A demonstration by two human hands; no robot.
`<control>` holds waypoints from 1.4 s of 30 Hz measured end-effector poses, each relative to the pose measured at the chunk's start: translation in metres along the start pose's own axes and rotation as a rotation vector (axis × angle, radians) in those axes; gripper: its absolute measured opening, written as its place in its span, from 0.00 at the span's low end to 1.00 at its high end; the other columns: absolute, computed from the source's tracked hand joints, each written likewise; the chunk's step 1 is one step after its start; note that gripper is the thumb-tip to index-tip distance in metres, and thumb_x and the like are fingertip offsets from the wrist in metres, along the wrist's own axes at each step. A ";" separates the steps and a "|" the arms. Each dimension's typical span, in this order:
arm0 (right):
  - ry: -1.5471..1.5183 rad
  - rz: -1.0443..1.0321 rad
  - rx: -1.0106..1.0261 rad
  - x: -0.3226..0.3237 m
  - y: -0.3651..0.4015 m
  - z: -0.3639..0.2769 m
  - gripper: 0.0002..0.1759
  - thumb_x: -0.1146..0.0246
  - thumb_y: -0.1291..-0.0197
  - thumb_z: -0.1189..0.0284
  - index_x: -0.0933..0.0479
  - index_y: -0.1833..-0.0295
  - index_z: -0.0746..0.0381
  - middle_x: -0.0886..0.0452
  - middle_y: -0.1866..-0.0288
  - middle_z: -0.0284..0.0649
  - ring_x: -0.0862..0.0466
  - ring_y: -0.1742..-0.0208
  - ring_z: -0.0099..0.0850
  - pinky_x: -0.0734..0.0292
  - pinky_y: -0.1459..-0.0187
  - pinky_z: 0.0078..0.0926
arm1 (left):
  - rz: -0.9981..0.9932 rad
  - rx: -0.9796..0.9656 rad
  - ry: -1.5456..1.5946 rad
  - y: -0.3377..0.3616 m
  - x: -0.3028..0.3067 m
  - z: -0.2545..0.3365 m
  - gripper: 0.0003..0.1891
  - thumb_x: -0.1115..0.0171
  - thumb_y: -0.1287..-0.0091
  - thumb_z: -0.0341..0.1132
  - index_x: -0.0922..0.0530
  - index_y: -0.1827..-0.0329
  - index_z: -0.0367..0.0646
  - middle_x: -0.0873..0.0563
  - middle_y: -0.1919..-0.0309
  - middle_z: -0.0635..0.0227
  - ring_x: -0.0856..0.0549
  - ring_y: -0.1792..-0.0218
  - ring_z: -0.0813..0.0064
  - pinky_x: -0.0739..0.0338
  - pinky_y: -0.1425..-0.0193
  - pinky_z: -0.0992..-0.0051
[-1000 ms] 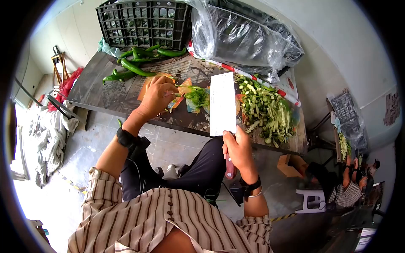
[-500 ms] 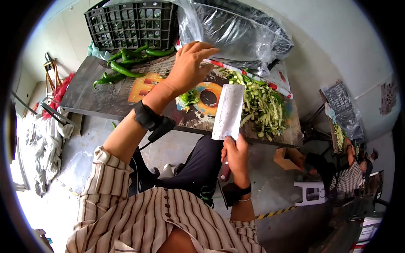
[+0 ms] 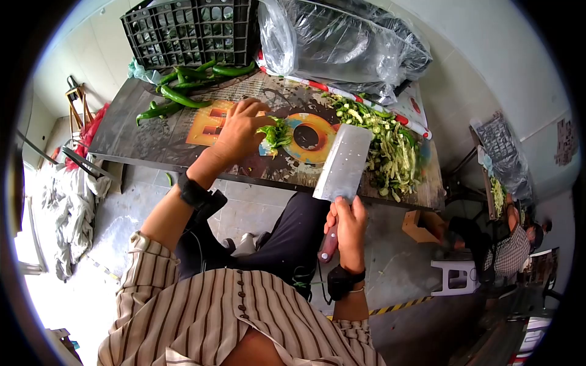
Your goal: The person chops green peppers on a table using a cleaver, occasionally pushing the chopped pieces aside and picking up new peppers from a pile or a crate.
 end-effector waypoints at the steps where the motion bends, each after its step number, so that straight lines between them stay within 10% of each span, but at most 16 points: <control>1: 0.004 -0.001 0.001 -0.002 0.000 0.001 0.09 0.43 0.32 0.70 0.34 0.63 0.60 0.31 0.75 0.32 0.29 0.81 0.20 0.30 0.84 0.22 | -0.005 -0.057 -0.072 -0.001 -0.004 0.004 0.12 0.34 0.50 0.29 0.14 0.62 0.51 0.20 0.48 0.70 0.29 0.38 0.63 0.37 0.32 0.60; 11: 0.009 -0.053 -0.015 -0.005 0.006 0.010 0.09 0.44 0.32 0.72 0.34 0.65 0.63 0.30 0.77 0.33 0.28 0.82 0.21 0.30 0.85 0.23 | -0.026 0.041 -0.106 0.015 0.008 -0.015 0.02 0.35 0.49 0.30 0.16 0.75 0.50 0.20 0.50 0.70 0.28 0.39 0.64 0.39 0.32 0.60; 35: 0.078 -0.198 -0.055 -0.034 0.006 0.005 0.07 0.44 0.32 0.73 0.33 0.62 0.64 0.28 0.75 0.34 0.27 0.81 0.21 0.28 0.82 0.21 | 0.231 0.097 0.031 0.055 0.062 -0.038 0.11 0.35 0.47 0.25 0.15 0.61 0.46 0.18 0.54 0.66 0.24 0.44 0.58 0.29 0.42 0.60; 42: 0.207 -0.694 -0.138 -0.097 0.012 -0.003 0.07 0.46 0.30 0.73 0.31 0.56 0.67 0.26 0.73 0.34 0.24 0.79 0.20 0.26 0.79 0.20 | 0.387 0.309 -0.112 0.090 0.080 -0.077 0.11 0.38 0.45 0.22 0.15 0.61 0.44 0.18 0.48 0.64 0.26 0.40 0.56 0.33 0.34 0.62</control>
Point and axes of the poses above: each hand's wrist, its own y-axis away from the middle knuckle, its own x-axis out of the back of the hand, z = x × y, the point moved 5 cm from there along -y, towards the middle knuckle
